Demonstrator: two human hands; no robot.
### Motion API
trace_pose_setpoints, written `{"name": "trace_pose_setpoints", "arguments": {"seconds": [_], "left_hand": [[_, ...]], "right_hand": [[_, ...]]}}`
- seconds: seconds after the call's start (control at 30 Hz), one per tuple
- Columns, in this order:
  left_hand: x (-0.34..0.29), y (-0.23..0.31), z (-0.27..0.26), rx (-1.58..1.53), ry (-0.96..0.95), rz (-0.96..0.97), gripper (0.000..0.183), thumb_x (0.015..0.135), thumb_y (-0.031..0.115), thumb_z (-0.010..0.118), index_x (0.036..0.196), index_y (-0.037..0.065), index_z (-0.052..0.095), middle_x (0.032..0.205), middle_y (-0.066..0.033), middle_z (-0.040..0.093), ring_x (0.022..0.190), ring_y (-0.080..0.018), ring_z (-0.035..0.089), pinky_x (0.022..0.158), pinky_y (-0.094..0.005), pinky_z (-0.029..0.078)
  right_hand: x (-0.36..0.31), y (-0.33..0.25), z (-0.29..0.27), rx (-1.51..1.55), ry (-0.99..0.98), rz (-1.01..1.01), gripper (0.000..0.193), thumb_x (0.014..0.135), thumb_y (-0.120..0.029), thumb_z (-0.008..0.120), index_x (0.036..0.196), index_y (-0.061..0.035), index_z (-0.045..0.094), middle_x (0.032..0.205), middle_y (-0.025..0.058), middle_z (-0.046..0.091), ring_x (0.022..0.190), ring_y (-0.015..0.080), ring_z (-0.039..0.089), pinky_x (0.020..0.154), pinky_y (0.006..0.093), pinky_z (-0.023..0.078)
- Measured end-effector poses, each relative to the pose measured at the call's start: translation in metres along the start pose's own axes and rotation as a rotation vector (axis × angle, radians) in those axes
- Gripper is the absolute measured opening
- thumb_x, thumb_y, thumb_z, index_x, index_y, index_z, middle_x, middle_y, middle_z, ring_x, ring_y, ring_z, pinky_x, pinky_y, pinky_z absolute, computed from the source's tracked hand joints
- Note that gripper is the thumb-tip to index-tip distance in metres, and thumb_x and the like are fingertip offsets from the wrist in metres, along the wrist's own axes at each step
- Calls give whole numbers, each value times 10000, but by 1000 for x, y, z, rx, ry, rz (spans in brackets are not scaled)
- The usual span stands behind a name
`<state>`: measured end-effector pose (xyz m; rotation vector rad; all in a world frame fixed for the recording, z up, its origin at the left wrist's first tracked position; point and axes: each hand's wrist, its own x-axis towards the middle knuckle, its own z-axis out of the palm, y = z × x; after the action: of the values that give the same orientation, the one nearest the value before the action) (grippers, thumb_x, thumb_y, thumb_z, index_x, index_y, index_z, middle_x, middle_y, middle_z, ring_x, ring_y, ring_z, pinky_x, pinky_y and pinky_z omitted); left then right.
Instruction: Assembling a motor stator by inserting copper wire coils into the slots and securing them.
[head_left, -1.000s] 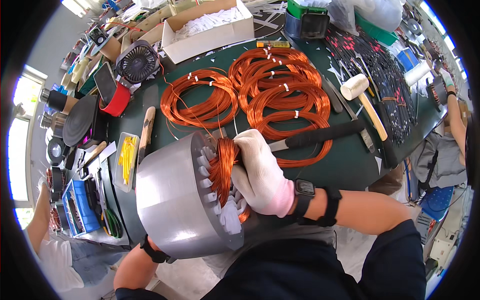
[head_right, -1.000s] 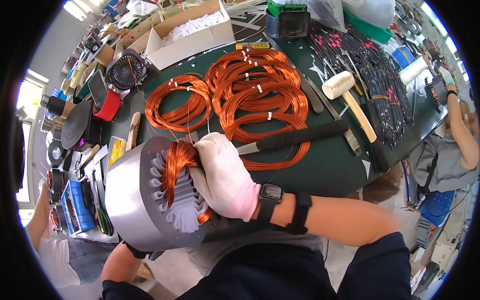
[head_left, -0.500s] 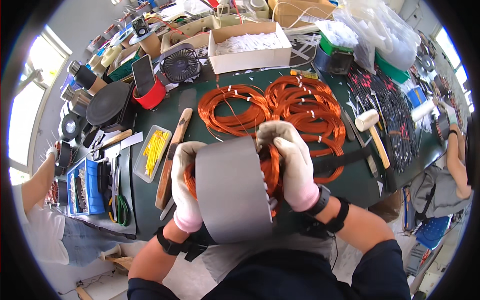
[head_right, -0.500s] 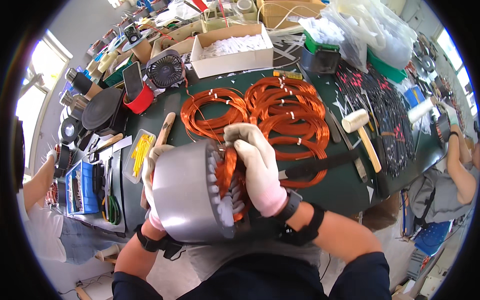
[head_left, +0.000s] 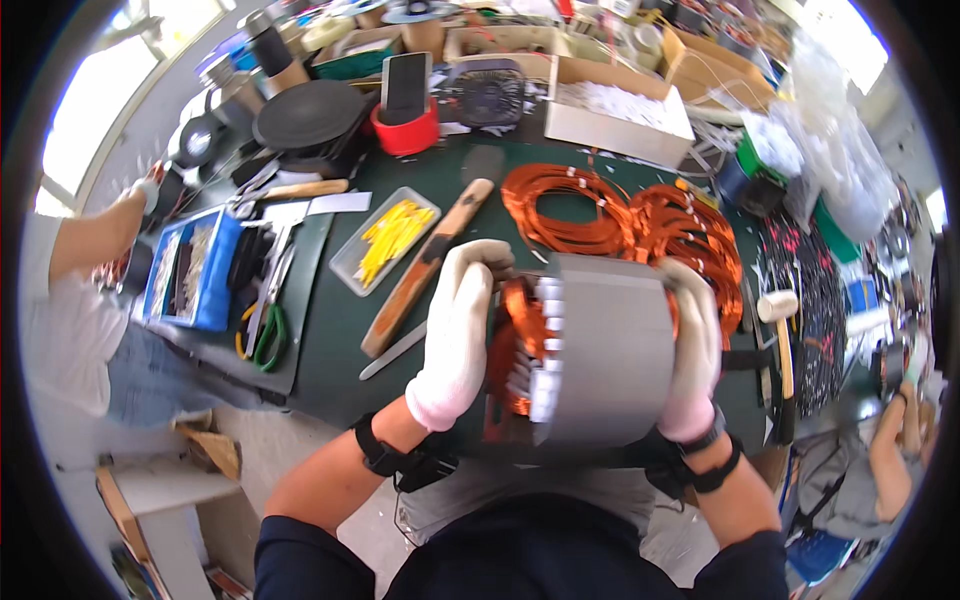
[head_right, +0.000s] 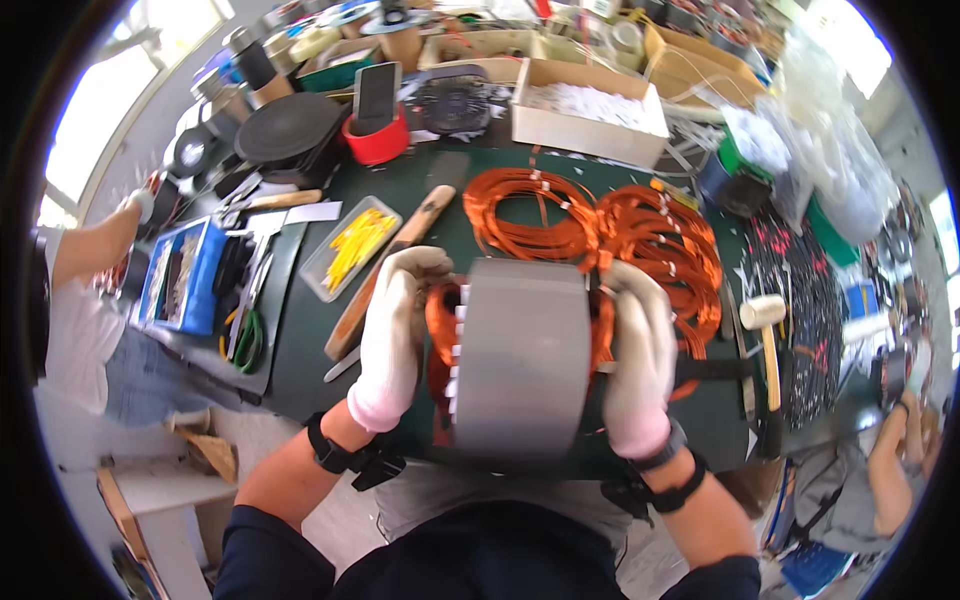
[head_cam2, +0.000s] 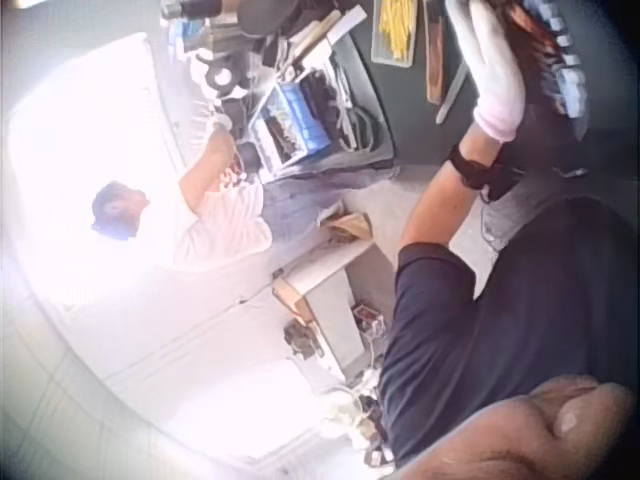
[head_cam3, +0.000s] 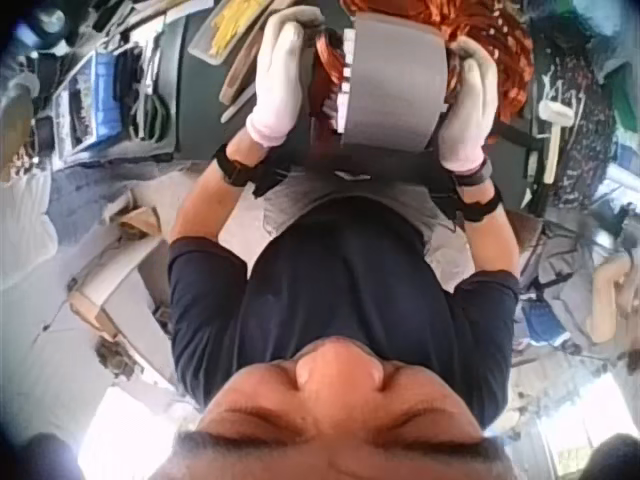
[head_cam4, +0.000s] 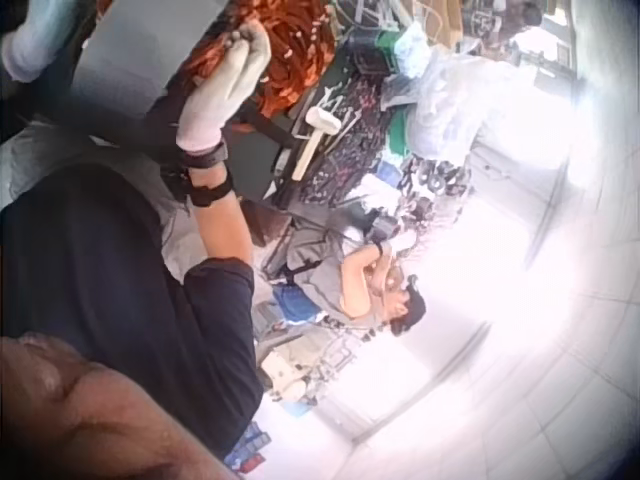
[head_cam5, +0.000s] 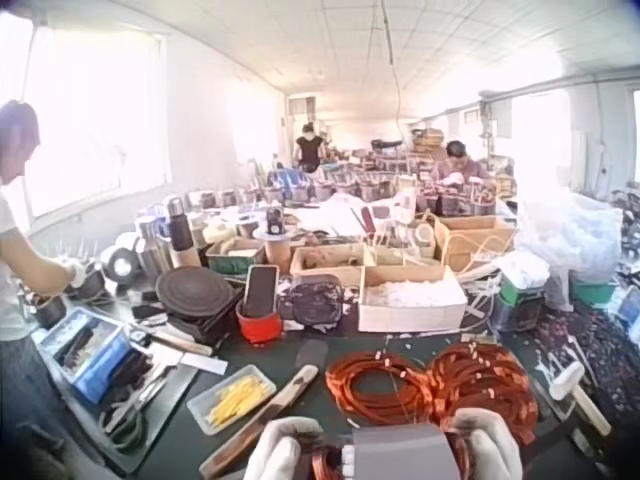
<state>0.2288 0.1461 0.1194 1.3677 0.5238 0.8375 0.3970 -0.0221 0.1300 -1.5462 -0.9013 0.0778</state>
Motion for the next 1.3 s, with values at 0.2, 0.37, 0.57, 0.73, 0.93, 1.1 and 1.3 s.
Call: {"name": "trace_pose_setpoints", "arguments": {"seconds": [0.2, 0.37, 0.57, 0.73, 0.93, 1.1, 1.3], "left_hand": [[-60, 54, -31, 722, -347, 421, 230, 882, -66, 607, 1097, -5, 661, 942, -158, 664, 820, -319, 659, 766, -381, 541], [-55, 75, -12, 1015, -419, 532, 301, 740, 16, 692, 1036, 7, 637, 828, -124, 589, 749, -346, 626, 662, -442, 490], [-52, 80, -10, 1161, -430, 605, 318, 735, 67, 721, 1041, 32, 641, 826, -100, 587, 740, -326, 620, 684, -435, 490], [-48, 77, -10, 1152, -466, 621, 296, 741, 67, 709, 1029, 33, 644, 838, -101, 613, 769, -330, 642, 701, -438, 510], [-55, 85, -7, 1153, -439, 595, 274, 735, 48, 686, 1004, 16, 648, 801, -115, 598, 748, -341, 637, 662, -434, 510], [-50, 89, -2, 1205, -471, 629, 227, 723, 39, 677, 943, 17, 625, 781, -121, 578, 729, -350, 625, 656, -437, 504], [-49, 88, -3, 1204, -464, 620, 178, 734, 20, 660, 904, 24, 609, 785, -136, 573, 724, -358, 616, 655, -446, 501]], "right_hand": [[-50, -54, -44, -403, -527, -152, 428, 724, -40, 792, 1138, -13, 686, 1101, 171, 648, 983, 369, 644, 882, 431, 537], [-26, -76, -41, -562, -705, -144, 585, 660, -195, 911, 1171, -51, 666, 1040, 143, 657, 976, 374, 663, 826, 462, 564], [-9, -90, -40, -592, -799, -85, 569, 721, -286, 898, 1198, -65, 679, 977, 169, 667, 926, 388, 685, 823, 457, 568], [-9, -86, -43, -602, -799, -181, 542, 749, -319, 891, 1164, -39, 684, 953, 163, 683, 927, 376, 695, 818, 447, 574], [-1, -95, -46, -670, -855, -184, 526, 777, -374, 867, 1125, -20, 691, 978, 172, 685, 936, 376, 702, 806, 439, 573], [-5, -85, -49, -660, -834, -195, 539, 803, -394, 844, 1107, 21, 682, 959, 190, 675, 927, 382, 702, 820, 447, 572], [-5, -75, -50, -648, -821, -243, 477, 794, -408, 846, 978, 3, 690, 911, 157, 667, 904, 361, 693, 792, 444, 559]]}}
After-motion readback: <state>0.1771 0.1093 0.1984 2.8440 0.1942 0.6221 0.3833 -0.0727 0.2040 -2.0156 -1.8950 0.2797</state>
